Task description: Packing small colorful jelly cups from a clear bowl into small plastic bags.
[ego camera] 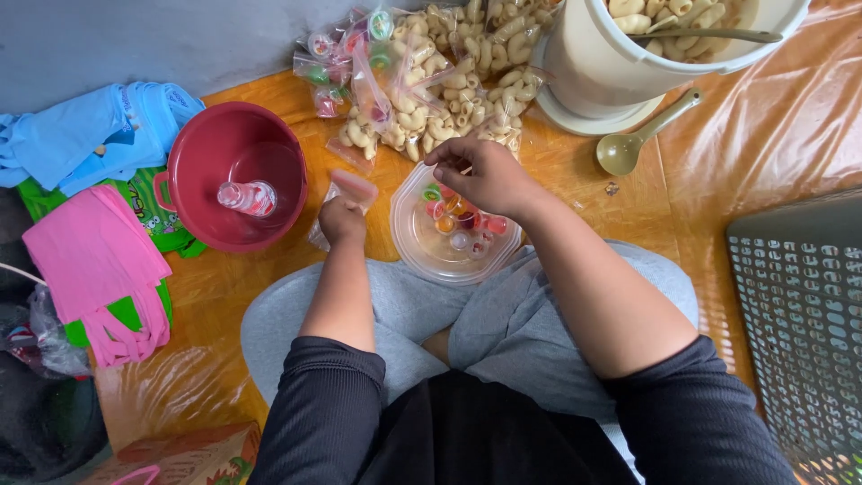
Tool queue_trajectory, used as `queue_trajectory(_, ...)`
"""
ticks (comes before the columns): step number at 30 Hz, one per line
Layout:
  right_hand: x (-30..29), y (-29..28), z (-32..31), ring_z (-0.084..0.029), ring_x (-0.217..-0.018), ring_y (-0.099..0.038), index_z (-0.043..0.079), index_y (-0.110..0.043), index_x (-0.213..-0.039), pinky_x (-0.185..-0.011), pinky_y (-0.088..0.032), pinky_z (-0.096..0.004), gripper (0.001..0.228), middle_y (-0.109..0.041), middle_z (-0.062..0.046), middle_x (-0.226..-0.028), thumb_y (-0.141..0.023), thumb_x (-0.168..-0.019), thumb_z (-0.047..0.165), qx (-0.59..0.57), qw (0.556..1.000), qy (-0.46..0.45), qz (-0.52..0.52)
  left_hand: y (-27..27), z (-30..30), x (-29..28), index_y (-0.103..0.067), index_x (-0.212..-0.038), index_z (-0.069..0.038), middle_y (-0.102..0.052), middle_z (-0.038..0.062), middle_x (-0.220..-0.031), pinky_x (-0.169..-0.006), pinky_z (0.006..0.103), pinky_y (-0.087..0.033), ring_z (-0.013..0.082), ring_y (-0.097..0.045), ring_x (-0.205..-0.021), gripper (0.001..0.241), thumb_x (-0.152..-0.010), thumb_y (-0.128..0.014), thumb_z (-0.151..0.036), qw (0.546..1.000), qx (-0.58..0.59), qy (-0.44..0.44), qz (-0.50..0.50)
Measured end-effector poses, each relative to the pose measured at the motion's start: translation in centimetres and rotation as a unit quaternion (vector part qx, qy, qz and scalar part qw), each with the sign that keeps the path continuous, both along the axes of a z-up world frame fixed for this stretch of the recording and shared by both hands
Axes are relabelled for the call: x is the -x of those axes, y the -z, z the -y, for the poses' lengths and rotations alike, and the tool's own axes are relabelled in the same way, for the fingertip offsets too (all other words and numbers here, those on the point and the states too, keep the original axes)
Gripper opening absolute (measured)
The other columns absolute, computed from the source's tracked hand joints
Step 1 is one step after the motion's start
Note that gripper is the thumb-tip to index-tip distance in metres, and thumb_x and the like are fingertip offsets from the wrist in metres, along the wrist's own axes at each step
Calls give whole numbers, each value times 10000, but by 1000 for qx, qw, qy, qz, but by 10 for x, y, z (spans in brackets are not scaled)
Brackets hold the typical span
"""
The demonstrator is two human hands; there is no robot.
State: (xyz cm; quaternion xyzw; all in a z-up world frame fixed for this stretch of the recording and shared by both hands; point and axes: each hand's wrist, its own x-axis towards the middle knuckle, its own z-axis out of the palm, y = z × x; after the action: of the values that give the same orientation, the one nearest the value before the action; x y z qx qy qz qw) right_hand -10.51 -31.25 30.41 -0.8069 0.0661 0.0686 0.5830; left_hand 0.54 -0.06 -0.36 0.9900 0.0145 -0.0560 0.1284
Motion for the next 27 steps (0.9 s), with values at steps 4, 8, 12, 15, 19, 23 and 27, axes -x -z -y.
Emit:
queue_trajectory(4,-2,2,1,-213,-874,-729,99,-736,-1109,-787,-613,-370,185,-738,-86,-886,-701,-937,156,1,1000,-5,7,-15,1,-1,-775,-876,-117,-734,148,-872,-924,390,-567,313,-721,-1002,149,-783,-768,-233,995,41,-35,-79)
queue_trajectory(8,-1,1,2,-229,-890,-742,96,-732,-1112,-788,-616,-383,200,-747,-96,-907,-714,-923,159,8,1000,-16,11,-53,8,3,-721,-879,-141,-726,81,-882,-899,363,-577,267,-726,-1009,251,-752,-870,-297,967,151,-138,-154)
queue_trajectory(12,-2,-1,3,-229,-902,-737,89,-720,-1126,-798,-610,-376,221,-747,-97,-934,-706,-922,172,2,1000,-31,-2,-65,2,6,-681,-914,-208,-727,54,-911,-833,349,-583,260,-728,-999,277,-810,-859,-393,939,231,-216,-131)
queue_trajectory(15,-2,-2,4,-246,-909,-743,90,-716,-1129,-799,-613,-386,225,-748,-108,-944,-703,-921,175,12,999,-37,-2,-39,-3,-4,-652,-972,-206,-737,-23,-872,-855,289,-542,177,-726,-959,109,-915,-744,-208,939,255,-228,-46)
queue_trajectory(19,-1,-5,6,-261,-917,-748,73,-718,-1132,-803,-613,-391,228,-752,-123,-950,-703,-926,170,23,999,-42,-2,-70,13,8,-710,-1062,-110,-746,156,-1025,-929,367,-541,270,-699,-1095,111,-989,-641,-155,942,242,-232,-10)
queue_trajectory(23,-1,-9,7,-281,-928,-749,69,-713,-1145,-805,-611,-401,238,-751,-126,-954,-687,-927,160,41,998,-49,1,-82,10,4,-694,-1054,-237,-745,-2,-1004,-915,350,-563,234,-719,-1021,138,-1005,-566,-250,951,166,-252,67)
queue_trajectory(27,0,-10,7,-308,-943,-748,64,-704,-1164,-801,-609,-426,257,-754,-139,-975,-682,-929,164,65,996,-66,10,-116,20,19,-642,-974,-161,-622,79,-871,-783,435,-559,351,-668,-880,58,-950,-600,-129,960,106,-106,234)
